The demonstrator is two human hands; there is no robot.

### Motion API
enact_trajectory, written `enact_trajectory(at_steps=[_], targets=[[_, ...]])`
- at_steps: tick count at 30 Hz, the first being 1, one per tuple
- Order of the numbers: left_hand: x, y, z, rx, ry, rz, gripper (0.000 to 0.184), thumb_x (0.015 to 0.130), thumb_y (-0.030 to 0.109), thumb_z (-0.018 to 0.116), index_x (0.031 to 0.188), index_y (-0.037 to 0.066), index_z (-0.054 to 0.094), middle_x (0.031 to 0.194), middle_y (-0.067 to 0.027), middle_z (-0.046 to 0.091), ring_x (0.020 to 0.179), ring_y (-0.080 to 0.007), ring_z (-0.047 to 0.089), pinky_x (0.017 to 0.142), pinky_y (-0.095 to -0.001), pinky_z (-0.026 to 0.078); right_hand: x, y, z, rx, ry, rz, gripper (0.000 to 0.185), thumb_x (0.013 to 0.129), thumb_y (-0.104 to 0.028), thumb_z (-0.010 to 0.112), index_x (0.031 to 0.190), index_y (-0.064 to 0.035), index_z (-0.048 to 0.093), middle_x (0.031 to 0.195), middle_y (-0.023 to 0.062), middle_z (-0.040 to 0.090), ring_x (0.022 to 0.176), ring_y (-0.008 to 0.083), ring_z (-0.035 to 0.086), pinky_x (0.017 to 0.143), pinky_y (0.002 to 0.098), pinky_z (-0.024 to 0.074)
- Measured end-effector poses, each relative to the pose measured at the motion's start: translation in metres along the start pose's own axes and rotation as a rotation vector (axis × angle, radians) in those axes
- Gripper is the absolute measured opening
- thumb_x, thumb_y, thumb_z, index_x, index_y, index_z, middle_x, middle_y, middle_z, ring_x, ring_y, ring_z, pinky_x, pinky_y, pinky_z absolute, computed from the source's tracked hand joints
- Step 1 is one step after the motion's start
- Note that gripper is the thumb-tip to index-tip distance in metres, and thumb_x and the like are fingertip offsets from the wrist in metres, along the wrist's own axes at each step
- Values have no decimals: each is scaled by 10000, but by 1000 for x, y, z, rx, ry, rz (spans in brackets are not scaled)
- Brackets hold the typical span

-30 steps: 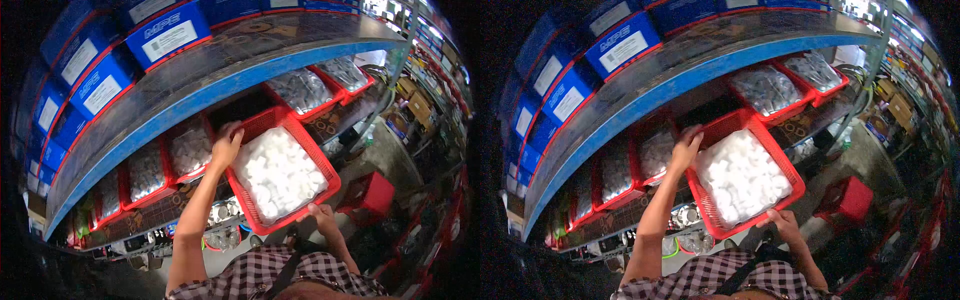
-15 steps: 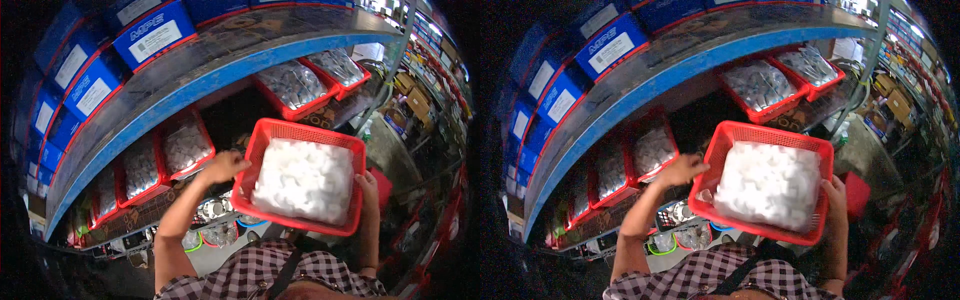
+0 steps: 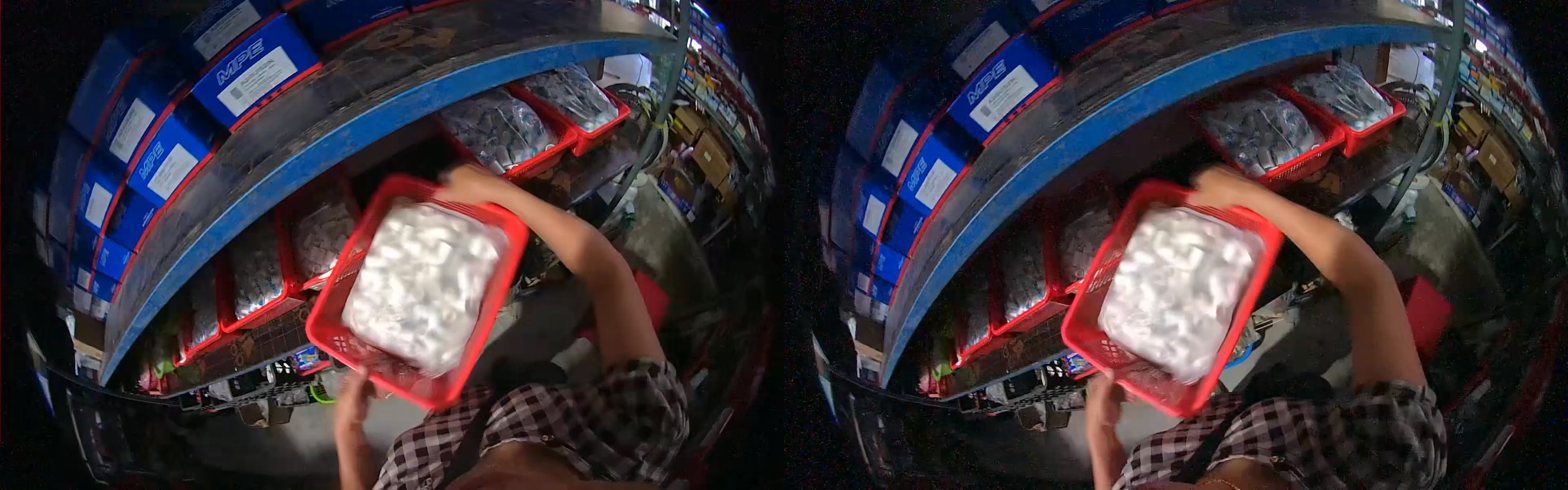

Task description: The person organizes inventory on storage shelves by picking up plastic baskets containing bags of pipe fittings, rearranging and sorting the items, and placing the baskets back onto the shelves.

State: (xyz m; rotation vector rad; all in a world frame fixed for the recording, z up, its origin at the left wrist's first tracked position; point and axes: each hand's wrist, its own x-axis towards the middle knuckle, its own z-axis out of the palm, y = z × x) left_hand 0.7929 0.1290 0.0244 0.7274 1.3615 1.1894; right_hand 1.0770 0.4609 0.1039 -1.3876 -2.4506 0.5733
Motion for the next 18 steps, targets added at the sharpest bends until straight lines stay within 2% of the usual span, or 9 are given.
enact_trajectory(at_steps=[1,2,4,5,8,10,12,13,18], targets=[[-8,1,35,-158,45,-40,368,876,372,536,854,13,611,752,-129,648,660,-189,620,545,-295,478,39,3,16,-61,60,-147,361,777,-342,553,693,7,592,768,215,603,746,363,600,686,440,472],[-6,-13,40,-121,-169,-69,440,888,404,490,921,-21,597,806,-180,654,680,-233,622,604,-346,493,74,7,35,-125,122,-297,350,798,-336,543,706,-2,597,798,203,614,765,373,595,703,443,474],[8,-26,77,-178,-219,-249,548,875,493,462,1017,-29,548,863,-233,648,701,-275,624,623,-337,474,94,-11,40,17,312,-329,316,807,-314,540,723,-15,599,820,189,620,775,376,592,707,449,472],[8,-18,102,-108,-93,-340,575,886,517,424,1006,-29,559,899,-238,646,720,-268,626,639,-311,472,98,-15,39,149,496,-355,283,816,-292,536,741,-27,601,842,174,626,785,378,589,710,454,471],[14,-27,136,-296,-201,-298,569,924,468,367,1030,-57,559,951,-245,639,758,-250,628,669,-298,476,49,0,24,137,697,-472,217,802,-250,543,803,-46,617,871,180,624,799,377,587,709,458,468],[16,-18,157,-360,-152,-305,551,936,434,354,1028,-70,555,981,-249,631,741,-234,620,670,-290,475,22,45,10,-19,671,-342,197,775,-227,566,854,-64,644,870,190,626,805,368,593,711,449,473],[22,-19,168,-392,-127,-293,559,937,435,347,1021,-78,552,999,-244,629,758,-217,615,678,-278,469,-8,102,-6,-228,481,60,181,785,-242,527,774,-119,660,776,157,627,734,357,605,741,460,464],[30,-20,172,-402,-132,-303,556,937,436,345,1022,-73,553,1000,-233,632,762,-208,614,684,-281,461,-28,124,-14,-551,485,-64,175,821,-210,503,813,-104,643,772,130,615,768,337,595,723,470,447],[105,-4,194,-512,-223,-247,623,927,481,362,1084,-105,505,985,-206,637,742,-192,610,641,-235,491,-74,180,-5,-276,683,-195,235,884,-258,493,889,-66,628,894,101,599,933,267,525,909,405,334]])
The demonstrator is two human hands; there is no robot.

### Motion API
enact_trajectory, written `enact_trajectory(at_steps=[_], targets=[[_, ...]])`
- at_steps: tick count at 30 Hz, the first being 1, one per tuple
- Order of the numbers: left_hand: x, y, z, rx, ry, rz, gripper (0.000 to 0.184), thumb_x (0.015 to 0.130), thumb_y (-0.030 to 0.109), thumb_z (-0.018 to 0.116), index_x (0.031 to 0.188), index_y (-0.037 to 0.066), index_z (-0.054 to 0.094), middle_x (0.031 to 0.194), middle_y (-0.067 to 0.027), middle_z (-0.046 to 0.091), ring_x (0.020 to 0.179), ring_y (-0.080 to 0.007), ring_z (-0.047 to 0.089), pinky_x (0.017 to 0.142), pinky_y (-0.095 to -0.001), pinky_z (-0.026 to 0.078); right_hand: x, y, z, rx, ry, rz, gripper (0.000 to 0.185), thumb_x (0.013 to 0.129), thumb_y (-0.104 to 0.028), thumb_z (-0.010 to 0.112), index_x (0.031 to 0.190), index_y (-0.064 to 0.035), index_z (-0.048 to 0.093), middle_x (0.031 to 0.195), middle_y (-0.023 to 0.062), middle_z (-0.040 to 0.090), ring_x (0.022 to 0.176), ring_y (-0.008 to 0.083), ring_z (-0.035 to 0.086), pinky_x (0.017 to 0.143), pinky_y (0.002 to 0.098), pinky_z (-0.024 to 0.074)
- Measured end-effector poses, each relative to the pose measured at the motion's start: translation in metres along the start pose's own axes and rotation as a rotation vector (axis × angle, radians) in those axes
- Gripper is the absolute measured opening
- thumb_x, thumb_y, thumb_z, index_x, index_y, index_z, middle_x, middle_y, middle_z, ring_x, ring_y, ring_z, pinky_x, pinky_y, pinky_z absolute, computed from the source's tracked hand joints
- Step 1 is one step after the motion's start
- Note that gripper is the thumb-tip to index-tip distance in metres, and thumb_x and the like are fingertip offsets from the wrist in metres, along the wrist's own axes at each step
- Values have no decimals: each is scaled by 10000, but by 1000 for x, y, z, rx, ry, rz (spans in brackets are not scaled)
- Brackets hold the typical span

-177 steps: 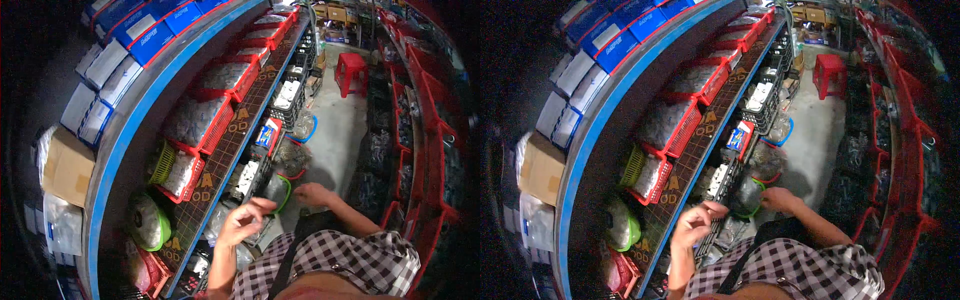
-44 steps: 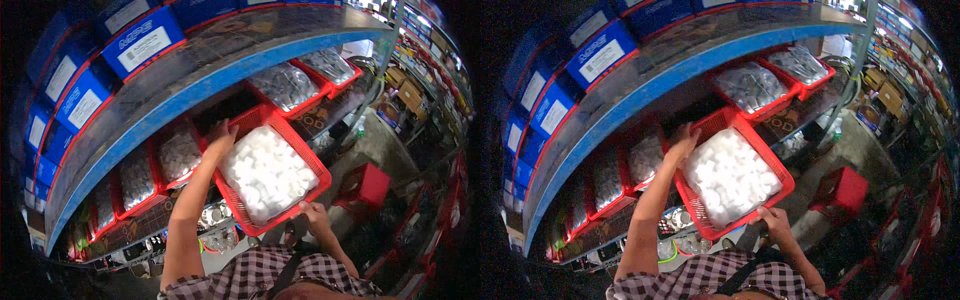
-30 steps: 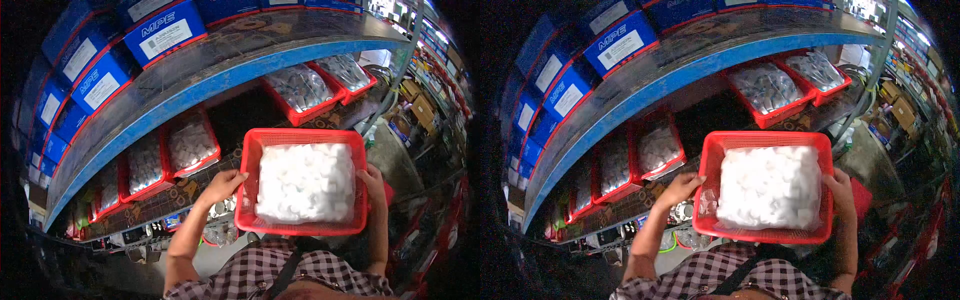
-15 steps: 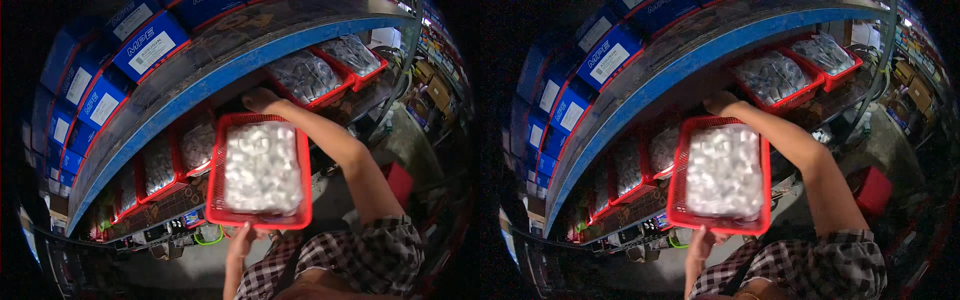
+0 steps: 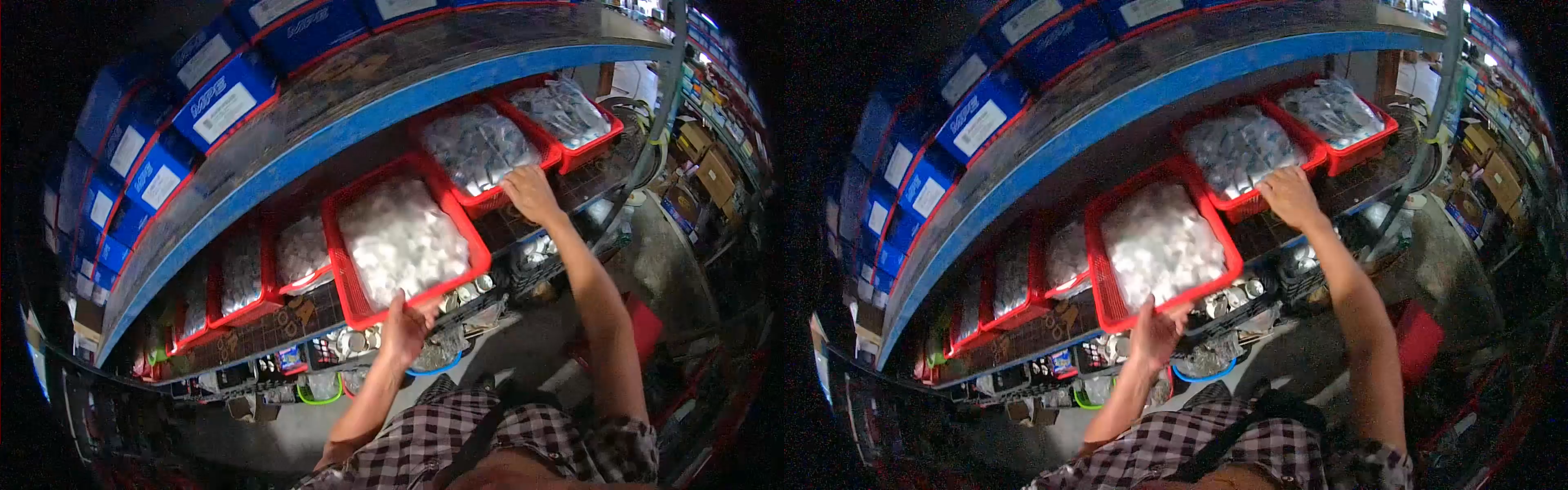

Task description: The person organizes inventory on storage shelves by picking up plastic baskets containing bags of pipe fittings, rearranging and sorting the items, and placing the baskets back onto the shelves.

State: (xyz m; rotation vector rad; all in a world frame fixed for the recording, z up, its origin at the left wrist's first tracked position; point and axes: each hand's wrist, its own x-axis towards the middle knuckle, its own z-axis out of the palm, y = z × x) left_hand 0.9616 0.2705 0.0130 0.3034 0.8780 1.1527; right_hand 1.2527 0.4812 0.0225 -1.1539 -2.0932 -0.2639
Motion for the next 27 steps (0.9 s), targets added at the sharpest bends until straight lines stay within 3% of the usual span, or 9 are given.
enact_trajectory(at_steps=[2,3,7,12,15,16,18,22,27], targets=[[36,18,16,47,125,139,636,932,486,347,1046,-114,524,972,-202,633,727,-186,604,635,-231,483,-4,-6,-1,9,48,71,228,866,-255,523,826,-59,634,894,109,590,911,273,525,908,409,337],[67,27,1,102,62,193,665,918,541,325,949,-75,574,998,-210,631,710,-188,572,642,-269,451,-7,-9,-3,14,83,83,216,856,-246,536,814,-55,626,880,113,585,902,279,523,905,409,341],[125,62,-3,82,111,374,646,902,547,386,1011,-77,515,987,-191,627,722,-216,584,648,-256,467,-9,-16,1,-9,244,81,195,832,-220,557,753,-42,556,813,113,535,877,293,509,892,433,354],[100,39,-9,-30,-132,242,500,866,551,467,1091,115,562,983,-46,621,873,-167,581,770,-291,455,-7,-15,14,-53,281,90,192,826,-210,507,731,-45,530,805,125,502,889,309,497,911,457,341],[76,1,-38,-20,-130,56,522,852,556,489,1108,107,563,959,-58,624,858,-174,587,705,-250,462,-6,-14,24,-54,306,103,237,837,-251,467,728,-46,518,817,131,486,894,314,482,911,483,329],[73,-10,-52,20,-244,10,544,853,557,485,1128,91,545,959,-61,618,836,-177,583,685,-263,459,-5,-11,27,-51,309,102,240,840,-255,461,732,-47,515,819,133,484,893,314,480,912,485,327],[60,-27,-57,55,-169,-69,536,867,531,481,1134,69,530,952,-65,611,815,-180,570,676,-280,448,-5,-11,27,-42,314,88,219,838,-245,465,746,-52,513,822,129,483,890,310,478,914,485,326],[47,-26,-31,194,-117,-73,494,920,404,460,1185,-12,492,987,-88,601,845,-181,558,753,-305,436,-6,-10,27,-6,303,94,186,827,-240,485,780,-65,528,842,108,492,926,295,478,940,483,301],[65,-38,21,334,-126,-38,467,916,376,482,1168,-16,512,1014,-100,614,857,-174,588,768,-289,446,-10,1,24,83,286,59,197,833,-267,490,824,-82,556,864,78,519,942,277,490,940,465,284]])
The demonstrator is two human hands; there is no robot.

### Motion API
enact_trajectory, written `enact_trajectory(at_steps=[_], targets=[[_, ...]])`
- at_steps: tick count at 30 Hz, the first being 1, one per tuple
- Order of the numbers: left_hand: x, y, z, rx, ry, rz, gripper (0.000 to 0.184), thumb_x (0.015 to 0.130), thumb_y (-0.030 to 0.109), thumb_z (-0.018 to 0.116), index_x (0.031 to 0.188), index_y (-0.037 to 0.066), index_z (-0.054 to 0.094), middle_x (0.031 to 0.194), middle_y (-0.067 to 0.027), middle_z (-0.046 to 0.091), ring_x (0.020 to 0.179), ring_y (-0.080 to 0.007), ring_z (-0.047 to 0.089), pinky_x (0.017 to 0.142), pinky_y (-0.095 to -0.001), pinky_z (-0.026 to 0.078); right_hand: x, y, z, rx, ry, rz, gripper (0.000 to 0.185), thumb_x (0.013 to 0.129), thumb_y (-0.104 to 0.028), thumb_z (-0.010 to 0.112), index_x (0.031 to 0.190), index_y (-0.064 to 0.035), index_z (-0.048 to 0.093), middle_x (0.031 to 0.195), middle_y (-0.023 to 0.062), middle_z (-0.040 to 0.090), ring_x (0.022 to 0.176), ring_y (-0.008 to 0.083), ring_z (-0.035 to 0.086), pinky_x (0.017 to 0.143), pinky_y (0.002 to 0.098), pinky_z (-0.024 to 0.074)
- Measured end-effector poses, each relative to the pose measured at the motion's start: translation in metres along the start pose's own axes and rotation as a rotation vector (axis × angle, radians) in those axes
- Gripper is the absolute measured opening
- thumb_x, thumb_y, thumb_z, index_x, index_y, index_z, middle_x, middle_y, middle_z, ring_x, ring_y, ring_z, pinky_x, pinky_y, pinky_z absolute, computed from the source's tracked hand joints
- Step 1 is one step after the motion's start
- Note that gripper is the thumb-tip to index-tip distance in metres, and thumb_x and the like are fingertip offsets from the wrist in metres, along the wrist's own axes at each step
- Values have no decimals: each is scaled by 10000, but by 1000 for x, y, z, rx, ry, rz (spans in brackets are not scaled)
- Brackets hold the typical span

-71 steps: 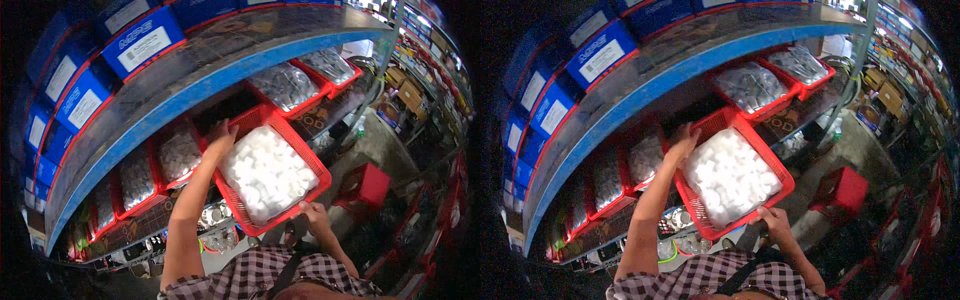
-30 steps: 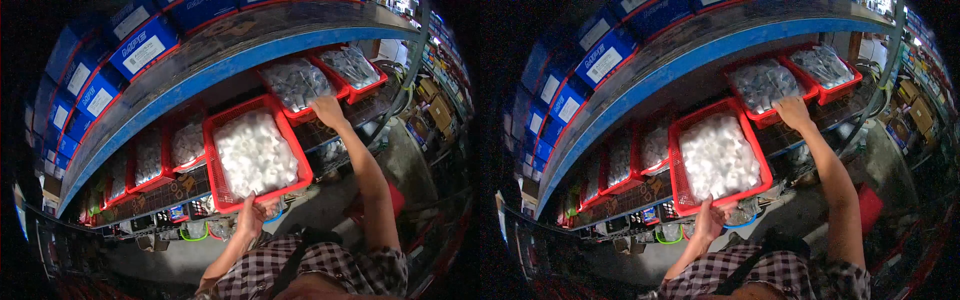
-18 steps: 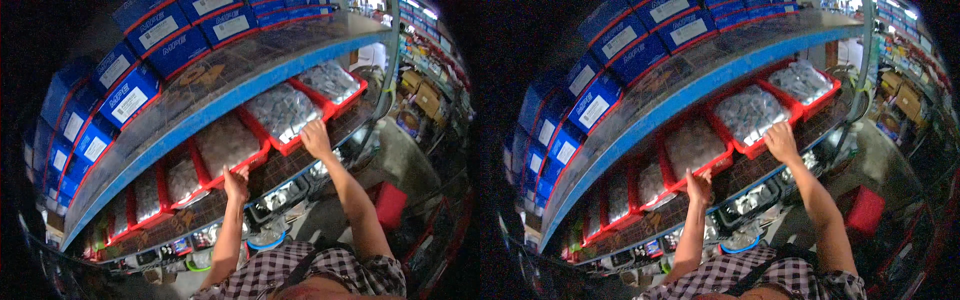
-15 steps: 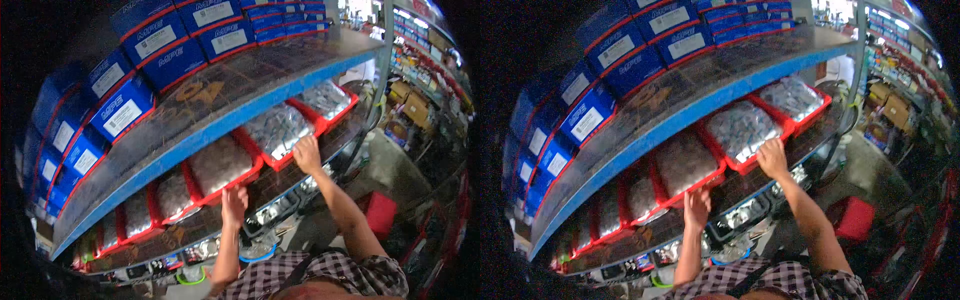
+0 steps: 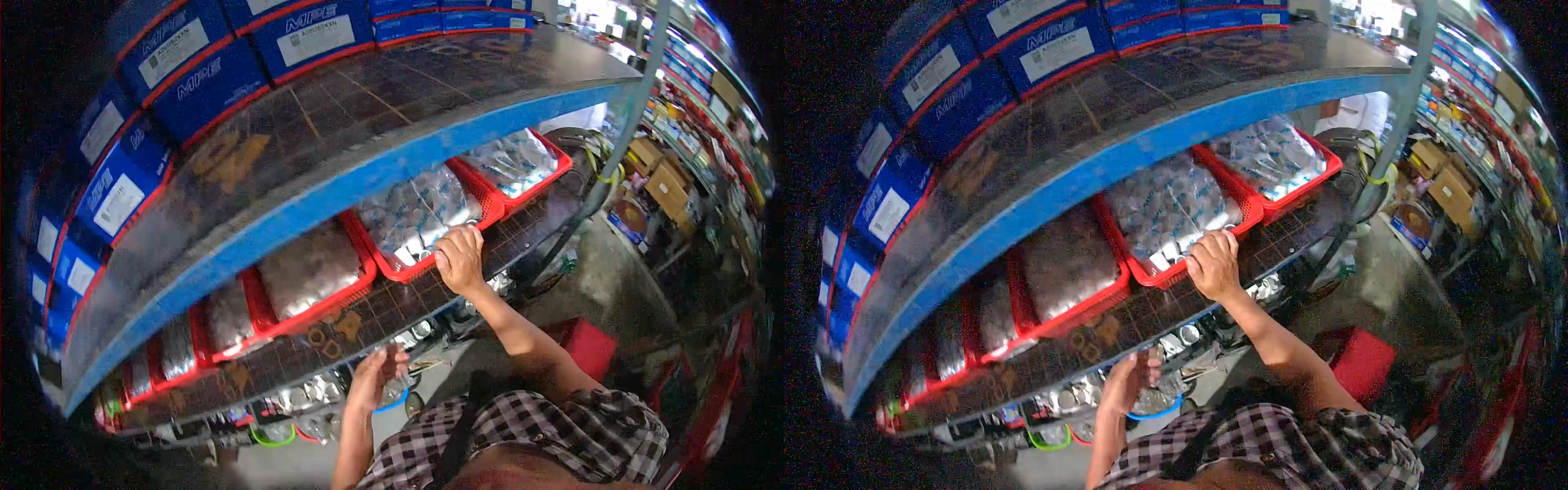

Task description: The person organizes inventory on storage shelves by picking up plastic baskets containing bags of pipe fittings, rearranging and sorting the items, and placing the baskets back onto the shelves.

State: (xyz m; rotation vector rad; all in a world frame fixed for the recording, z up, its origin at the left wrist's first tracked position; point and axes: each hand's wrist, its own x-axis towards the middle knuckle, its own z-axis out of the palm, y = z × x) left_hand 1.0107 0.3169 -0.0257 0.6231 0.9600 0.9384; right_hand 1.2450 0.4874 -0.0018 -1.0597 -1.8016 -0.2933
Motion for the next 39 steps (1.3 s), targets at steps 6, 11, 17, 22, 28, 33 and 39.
enact_trajectory(at_steps=[6,11,17,22,28,33,39], targets=[[23,-32,124,-3,65,31,464,939,357,444,1219,-10,493,1027,-103,610,860,-158,572,816,-302,449,22,3,-58,268,-430,-92,187,786,-207,604,941,-103,620,801,68,545,816,269,501,774,390,347],[18,-64,155,245,122,184,446,958,377,381,1138,-14,498,1041,-136,602,929,-184,580,838,-328,455,13,2,-147,575,-955,-375,248,830,-261,584,977,-62,603,787,119,611,745,287,584,722,401,434],[-29,-59,205,180,121,43,601,960,481,269,1117,-12,576,1119,-92,596,946,-186,579,887,-338,449,76,60,-111,714,-793,-135,179,783,-193,626,908,-68,660,789,133,646,738,294,625,677,390,495],[-27,-60,206,127,94,89,576,960,469,300,1114,-14,575,1137,-79,599,939,-164,572,884,-317,450,102,102,10,34,-560,-158,477,820,-468,495,1096,-96,610,1144,197,573,1088,346,528,893,551,365],[-47,-60,194,240,474,423,507,969,394,348,966,-45,603,846,-113,673,715,-173,620,697,-307,500,103,137,46,33,-968,-208,502,793,-476,488,1008,-42,621,1022,225,603,974,378,569,826,437,445],[-102,12,139,312,895,605,403,965,311,386,760,21,577,617,5,543,601,-76,499,546,-248,411,84,117,-89,313,-1042,-66,330,681,-294,619,598,14,538,576,193,527,488,251,509,498,394,391],[-79,59,117,400,432,538,252,802,188,626,977,9,602,781,-1,609,668,-71,548,622,-234,455,20,102,-212,929,-764,871,139,791,-175,569,765,-41,592,643,-59,518,554,49,474,533,226,398]])
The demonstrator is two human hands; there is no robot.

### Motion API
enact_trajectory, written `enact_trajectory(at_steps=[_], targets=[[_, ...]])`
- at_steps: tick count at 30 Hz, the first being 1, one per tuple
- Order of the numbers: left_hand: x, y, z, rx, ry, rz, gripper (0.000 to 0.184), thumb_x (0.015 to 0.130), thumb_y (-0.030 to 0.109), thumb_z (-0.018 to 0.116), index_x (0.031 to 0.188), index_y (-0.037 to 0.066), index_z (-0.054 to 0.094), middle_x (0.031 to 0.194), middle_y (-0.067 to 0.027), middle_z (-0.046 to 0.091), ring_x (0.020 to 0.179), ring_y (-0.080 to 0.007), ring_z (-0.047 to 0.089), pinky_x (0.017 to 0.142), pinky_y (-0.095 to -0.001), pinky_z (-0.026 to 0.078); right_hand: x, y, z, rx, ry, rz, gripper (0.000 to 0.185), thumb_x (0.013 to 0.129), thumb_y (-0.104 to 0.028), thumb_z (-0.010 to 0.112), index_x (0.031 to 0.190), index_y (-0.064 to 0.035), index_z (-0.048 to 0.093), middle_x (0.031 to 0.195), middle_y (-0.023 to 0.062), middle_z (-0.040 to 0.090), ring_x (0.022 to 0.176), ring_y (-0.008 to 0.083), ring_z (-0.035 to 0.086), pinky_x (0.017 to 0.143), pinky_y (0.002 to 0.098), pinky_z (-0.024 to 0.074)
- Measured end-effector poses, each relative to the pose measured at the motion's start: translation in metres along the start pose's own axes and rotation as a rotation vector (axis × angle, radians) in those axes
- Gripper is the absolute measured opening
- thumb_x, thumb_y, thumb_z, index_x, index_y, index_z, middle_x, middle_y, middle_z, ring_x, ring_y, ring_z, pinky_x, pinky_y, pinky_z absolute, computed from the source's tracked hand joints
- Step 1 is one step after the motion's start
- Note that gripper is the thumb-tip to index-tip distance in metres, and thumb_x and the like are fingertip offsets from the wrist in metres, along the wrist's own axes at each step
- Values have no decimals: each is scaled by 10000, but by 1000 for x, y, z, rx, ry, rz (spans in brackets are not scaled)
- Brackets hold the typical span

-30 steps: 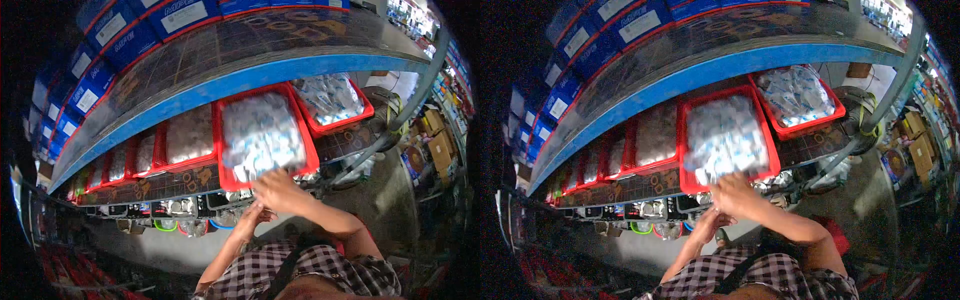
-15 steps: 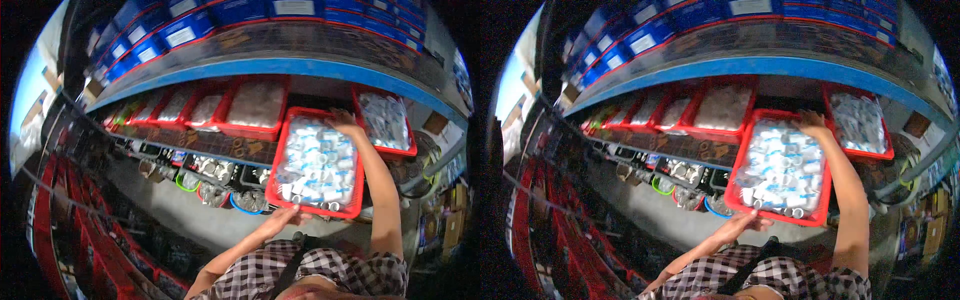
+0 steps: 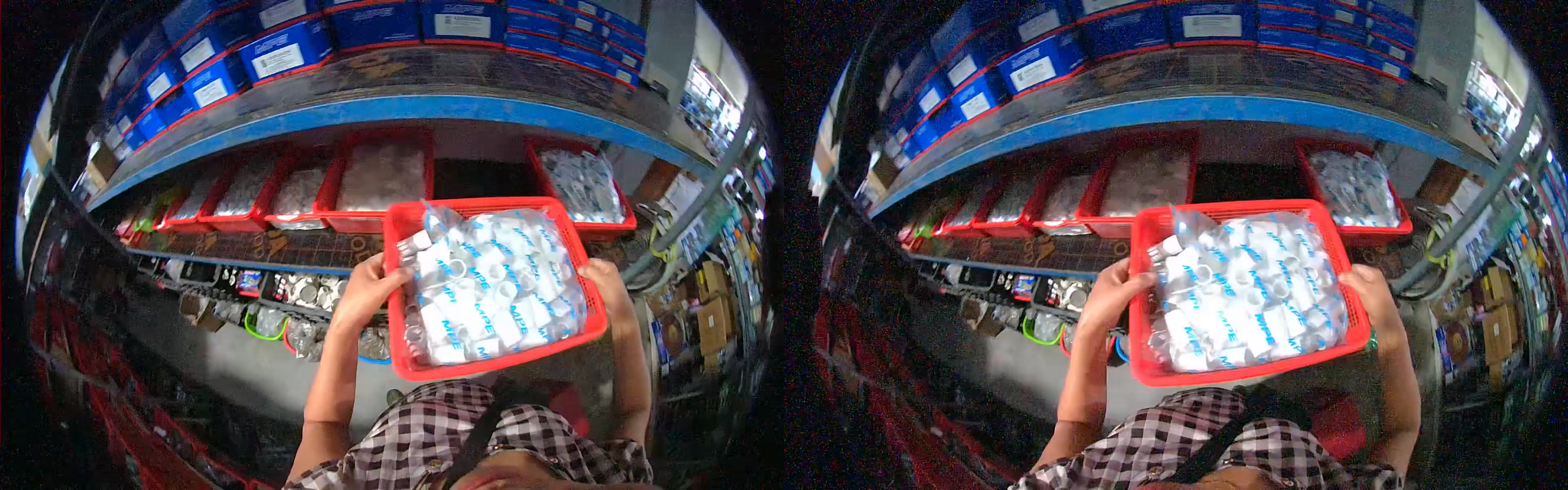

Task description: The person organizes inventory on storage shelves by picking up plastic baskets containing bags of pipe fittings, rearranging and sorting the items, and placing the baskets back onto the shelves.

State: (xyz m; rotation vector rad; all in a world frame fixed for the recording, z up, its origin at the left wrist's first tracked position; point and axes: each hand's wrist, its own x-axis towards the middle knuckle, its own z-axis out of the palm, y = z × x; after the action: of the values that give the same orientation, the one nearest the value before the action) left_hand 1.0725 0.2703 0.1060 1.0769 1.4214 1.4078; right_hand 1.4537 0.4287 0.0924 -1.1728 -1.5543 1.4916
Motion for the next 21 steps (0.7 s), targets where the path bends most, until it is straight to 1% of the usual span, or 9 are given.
enact_trajectory(at_steps=[3,6,8,9,10,13,14,17,21], targets=[[56,-34,7,150,-251,-21,295,761,231,664,907,-24,629,785,-22,627,701,-89,550,640,-264,452,-47,10,-4,-97,337,-60,135,776,-179,564,733,-52,578,633,-24,518,566,69,489,545,243,403],[135,-68,27,462,-313,93,307,763,218,676,938,-28,621,781,-37,617,720,-90,542,641,-280,452,-66,107,-15,-291,550,-457,168,793,-183,546,731,-28,560,668,1,496,611,109,468,569,272,389],[175,-59,50,647,-268,219,316,751,240,684,910,-28,629,771,-59,628,705,-105,542,645,-298,458,-88,105,28,-284,625,-464,131,826,-159,532,784,-37,558,725,13,511,651,112,487,585,275,402],[197,-60,58,669,-305,212,330,757,262,675,925,-20,642,793,-87,651,729,-130,575,680,-311,471,-92,94,57,430,649,-184,127,853,-171,516,806,-58,550,725,0,512,653,104,498,587,269,410],[208,-52,65,593,-359,174,338,763,265,659,957,-11,642,810,-107,658,741,-152,598,678,-315,477,-93,82,77,687,625,-80,121,867,-175,506,809,-77,545,726,-16,511,644,93,495,579,249,405],[240,-63,71,458,-329,283,372,810,270,596,1099,36,612,975,-164,652,876,-213,626,775,-311,471,-102,97,97,810,451,-58,100,873,-159,527,826,-75,555,693,7,545,585,119,526,539,254,434],[214,-37,72,436,-311,242,389,814,278,595,1122,40,600,1021,-172,641,919,-225,621,809,-309,463,-106,89,107,784,440,-7,107,879,-168,530,839,-72,556,693,14,554,583,132,541,533,269,447],[146,-15,54,414,-168,602,343,839,203,605,1117,3,585,1032,-139,632,955,-212,602,826,-311,461,-109,99,111,801,388,60,138,887,-198,546,877,-61,562,727,36,593,623,158,585,533,301,467],[59,-49,-11,175,-339,179,243,885,188,563,1026,-2,620,940,-47,626,869,-107,558,784,-269,464,-111,90,107,785,332,118,177,884,-218,546,931,-49,568,797,81,633,624,181,607,538,308,475]])
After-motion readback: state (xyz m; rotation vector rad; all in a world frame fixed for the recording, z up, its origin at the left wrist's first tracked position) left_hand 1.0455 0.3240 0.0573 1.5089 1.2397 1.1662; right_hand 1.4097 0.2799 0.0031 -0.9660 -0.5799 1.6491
